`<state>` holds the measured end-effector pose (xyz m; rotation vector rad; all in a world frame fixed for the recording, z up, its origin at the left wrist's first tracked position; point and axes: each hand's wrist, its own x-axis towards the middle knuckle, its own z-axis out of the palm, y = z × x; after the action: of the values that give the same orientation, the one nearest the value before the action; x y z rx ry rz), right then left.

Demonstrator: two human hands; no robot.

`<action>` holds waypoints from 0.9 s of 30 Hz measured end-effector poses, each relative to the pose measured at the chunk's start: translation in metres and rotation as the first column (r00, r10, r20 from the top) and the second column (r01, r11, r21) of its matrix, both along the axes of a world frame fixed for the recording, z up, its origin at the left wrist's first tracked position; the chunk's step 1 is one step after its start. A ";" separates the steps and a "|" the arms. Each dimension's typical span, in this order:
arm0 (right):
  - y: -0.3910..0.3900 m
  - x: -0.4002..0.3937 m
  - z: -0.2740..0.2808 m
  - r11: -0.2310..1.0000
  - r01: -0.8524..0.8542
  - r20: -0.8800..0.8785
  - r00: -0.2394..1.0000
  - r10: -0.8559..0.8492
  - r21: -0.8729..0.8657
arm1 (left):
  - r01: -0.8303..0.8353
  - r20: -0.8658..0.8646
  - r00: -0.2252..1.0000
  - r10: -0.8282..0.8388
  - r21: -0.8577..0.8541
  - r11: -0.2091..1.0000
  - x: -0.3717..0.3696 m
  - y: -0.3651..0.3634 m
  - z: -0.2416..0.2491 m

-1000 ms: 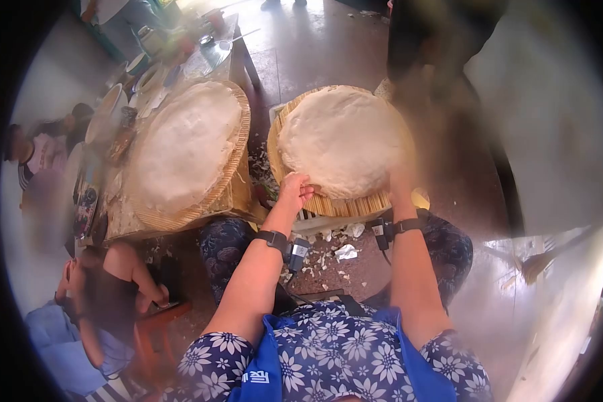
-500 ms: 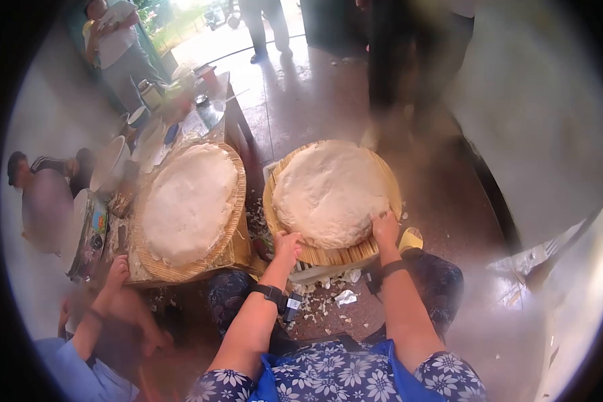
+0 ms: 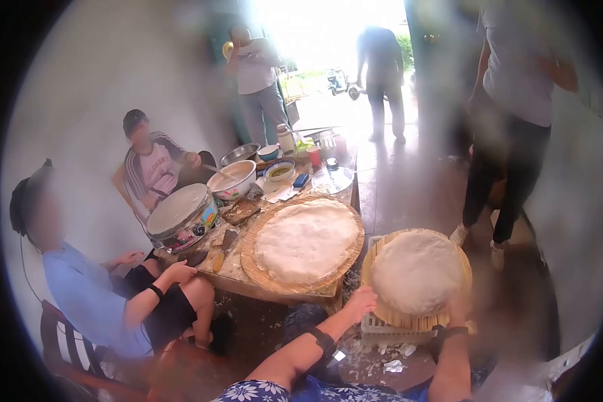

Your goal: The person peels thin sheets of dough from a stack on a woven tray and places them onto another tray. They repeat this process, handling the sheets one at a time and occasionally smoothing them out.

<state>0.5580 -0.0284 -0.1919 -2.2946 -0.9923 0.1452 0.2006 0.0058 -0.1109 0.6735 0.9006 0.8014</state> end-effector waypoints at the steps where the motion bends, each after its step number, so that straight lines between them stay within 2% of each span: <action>1: 0.015 0.018 -0.011 0.999 -0.015 -0.001 1.000 0.015 0.038 | 0.034 -0.009 0.999 -0.034 0.020 0.999 -0.005 -0.003 0.017; 2: 0.030 0.032 -0.022 0.997 -0.031 0.001 1.000 0.031 0.077 | 0.055 -0.030 0.998 -0.054 0.032 0.998 -0.008 -0.006 0.033; 3: 0.031 0.030 0.003 0.996 -0.062 -0.011 0.998 0.063 0.068 | 0.080 -0.051 0.996 -0.078 0.041 0.996 -0.009 -0.010 0.050; 5: 0.014 0.014 0.100 0.992 -0.116 -0.034 0.992 0.117 0.040 | 0.150 -0.074 0.987 -0.144 0.068 0.986 -0.013 -0.007 0.064; 8: 0.006 0.007 0.156 0.975 -0.175 0.012 0.985 0.175 0.135 | 0.239 -0.096 0.969 -0.228 0.131 0.962 -0.017 0.001 0.075; 11: 0.019 0.027 0.143 0.965 -0.264 0.076 0.962 0.263 -0.003 | 0.213 -0.074 0.976 -0.205 0.130 0.968 -0.014 0.009 0.072; 14: 0.010 0.023 0.131 0.974 -0.226 -0.068 0.971 0.227 0.024 | 0.230 -0.165 0.963 -0.211 0.101 0.968 -0.011 0.017 0.044; 17: 0.015 0.018 0.124 0.946 -0.315 -0.147 0.935 0.323 0.076 | 0.300 -0.368 0.908 -0.201 0.237 0.924 -0.004 0.021 0.041; 18: 0.019 0.017 0.124 0.935 -0.342 -0.167 0.920 0.354 0.099 | 0.290 -0.313 0.926 -0.211 0.233 0.928 -0.002 0.023 0.042; 21: 0.031 0.015 0.119 0.894 -0.428 0.011 0.902 0.431 0.134 | 0.273 -0.209 0.951 -0.229 0.215 0.938 -0.001 0.027 0.049; 24: 0.033 0.002 0.125 0.887 -0.452 0.010 0.892 0.453 0.094 | 0.239 -0.173 0.962 -0.210 0.171 0.956 0.003 0.033 0.057; 27: 0.029 -0.021 0.160 0.901 -0.433 -0.001 0.901 0.433 -0.025 | 0.244 -0.164 0.962 -0.217 0.170 0.955 0.006 0.039 0.057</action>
<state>0.5369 0.0002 -0.0323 -2.0590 -1.5006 0.3375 0.2063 0.0448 -0.0538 0.9951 0.8628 0.6379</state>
